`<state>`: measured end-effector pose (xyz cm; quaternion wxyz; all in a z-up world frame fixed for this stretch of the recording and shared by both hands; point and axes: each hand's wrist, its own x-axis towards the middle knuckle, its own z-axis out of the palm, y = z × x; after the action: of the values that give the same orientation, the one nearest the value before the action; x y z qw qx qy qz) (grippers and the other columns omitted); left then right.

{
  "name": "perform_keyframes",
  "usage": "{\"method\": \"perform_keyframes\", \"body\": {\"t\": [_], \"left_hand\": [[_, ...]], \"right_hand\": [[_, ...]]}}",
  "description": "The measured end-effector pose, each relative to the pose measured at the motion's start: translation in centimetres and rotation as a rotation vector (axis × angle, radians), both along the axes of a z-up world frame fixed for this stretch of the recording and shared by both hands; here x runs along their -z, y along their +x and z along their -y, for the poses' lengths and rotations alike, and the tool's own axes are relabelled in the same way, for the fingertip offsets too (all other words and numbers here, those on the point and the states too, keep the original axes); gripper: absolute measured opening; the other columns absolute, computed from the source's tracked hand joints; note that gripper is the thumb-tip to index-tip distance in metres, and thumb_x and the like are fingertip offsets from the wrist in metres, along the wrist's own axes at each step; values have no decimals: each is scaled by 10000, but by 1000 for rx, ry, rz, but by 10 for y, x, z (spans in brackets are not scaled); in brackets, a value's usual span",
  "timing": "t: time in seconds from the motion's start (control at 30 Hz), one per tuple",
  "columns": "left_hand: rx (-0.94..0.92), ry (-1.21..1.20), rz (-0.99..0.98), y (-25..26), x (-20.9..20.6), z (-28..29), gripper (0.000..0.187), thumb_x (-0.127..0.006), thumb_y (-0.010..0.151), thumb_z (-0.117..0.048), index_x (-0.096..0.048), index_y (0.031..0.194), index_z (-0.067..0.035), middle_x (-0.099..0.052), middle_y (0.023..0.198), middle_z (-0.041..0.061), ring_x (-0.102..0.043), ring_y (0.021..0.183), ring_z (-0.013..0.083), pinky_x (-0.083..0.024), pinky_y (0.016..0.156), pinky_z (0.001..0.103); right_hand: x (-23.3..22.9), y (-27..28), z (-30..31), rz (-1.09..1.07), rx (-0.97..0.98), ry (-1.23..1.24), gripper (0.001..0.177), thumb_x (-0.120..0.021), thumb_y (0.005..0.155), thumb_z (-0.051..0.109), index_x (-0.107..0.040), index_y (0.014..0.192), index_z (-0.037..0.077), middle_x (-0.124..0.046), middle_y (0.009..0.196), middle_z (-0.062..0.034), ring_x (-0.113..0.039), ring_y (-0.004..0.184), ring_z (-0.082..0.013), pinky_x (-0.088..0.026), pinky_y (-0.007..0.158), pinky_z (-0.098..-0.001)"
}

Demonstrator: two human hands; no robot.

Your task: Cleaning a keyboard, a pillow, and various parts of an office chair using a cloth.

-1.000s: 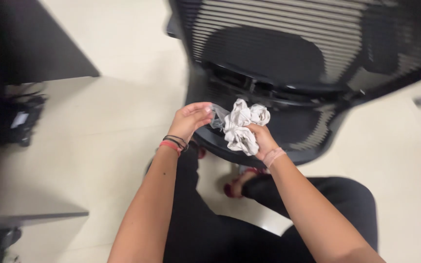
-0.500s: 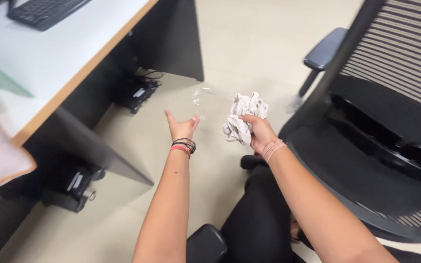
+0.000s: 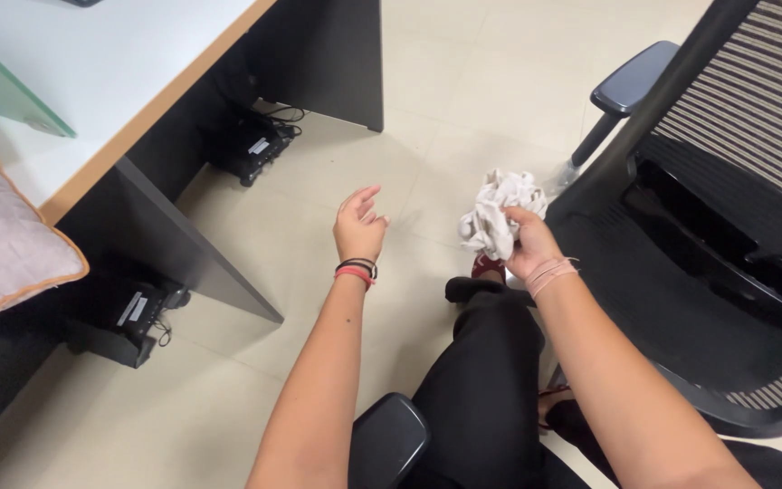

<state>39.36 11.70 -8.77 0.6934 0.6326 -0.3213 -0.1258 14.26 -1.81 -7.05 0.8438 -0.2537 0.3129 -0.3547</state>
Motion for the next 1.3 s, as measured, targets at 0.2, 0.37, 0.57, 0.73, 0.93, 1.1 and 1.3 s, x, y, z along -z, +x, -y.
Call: {"method": "perform_keyframes", "body": {"t": [0.2, 0.37, 0.57, 0.73, 0.93, 1.1, 1.3], "left_hand": [[15, 450, 80, -42, -77, -21, 288, -823, 846, -367, -847, 1063, -178, -840, 1103, 41, -775, 1014, 175, -550, 963, 293], [-62, 411, 231, -40, -13, 18, 531, -839, 832, -435, -684, 1252, -149, -712, 1168, 135, -684, 1014, 292, -527, 896, 385], [676, 209, -74, -122, -32, 52, 598, -767, 834, -358, -620, 1377, -154, -667, 1293, 54, -698, 1029, 198, -551, 824, 364], [918, 145, 61, -184, -37, 69, 626, -856, 742, -178, -646, 1330, -137, -712, 1280, 111, -719, 1088, 207, -565, 955, 326], [681, 266, 572, -235, -22, 105, 356, -698, 786, -42, -827, 1105, -133, -727, 1309, 116, -674, 1194, 303, -520, 1047, 372], [700, 402, 1231, -244, 16, 153, 474, -660, 816, -216, -696, 1256, -45, -567, 1446, 155, -387, 1419, 377, -332, 1166, 435], [663, 694, 1476, -259, 52, 169, 750, -574, 860, -562, -610, 1341, 13, -530, 1456, 151, -316, 1441, 316, -167, 1211, 511]], "right_hand": [[1, -26, 5, 179, 9, 35, 296, -550, 967, 80, -627, 1233, -26, -727, 1136, -158, -728, 1036, -279, -595, 948, -421], [-1, -27, -1, 269, -39, 20, 306, -537, 963, 82, -620, 1234, -34, -718, 1156, -167, -716, 1069, -300, -579, 989, -442], [27, -54, 1, 233, -18, 58, 369, -533, 948, 74, -605, 1293, -37, -705, 1210, -192, -716, 1097, -306, -572, 997, -460], [-6, -111, -31, 204, 9, -81, 372, -554, 955, 62, -597, 1316, -17, -687, 1229, -181, -692, 1120, -296, -555, 1018, -460], [61, -257, -24, -783, 142, -505, 474, -684, 825, 290, -646, 1246, 77, -668, 1252, -131, -686, 1099, -238, -544, 933, -454], [67, -314, -55, -1721, -273, -832, 770, -817, 678, 580, -655, 1282, 132, -596, 1324, -108, -530, 1293, -300, -471, 1086, -473], [31, -285, -86, -1928, -538, -789, 1024, -892, 555, 632, -513, 1413, 221, -428, 1401, -76, -374, 1330, -295, -331, 1049, -531]]}}
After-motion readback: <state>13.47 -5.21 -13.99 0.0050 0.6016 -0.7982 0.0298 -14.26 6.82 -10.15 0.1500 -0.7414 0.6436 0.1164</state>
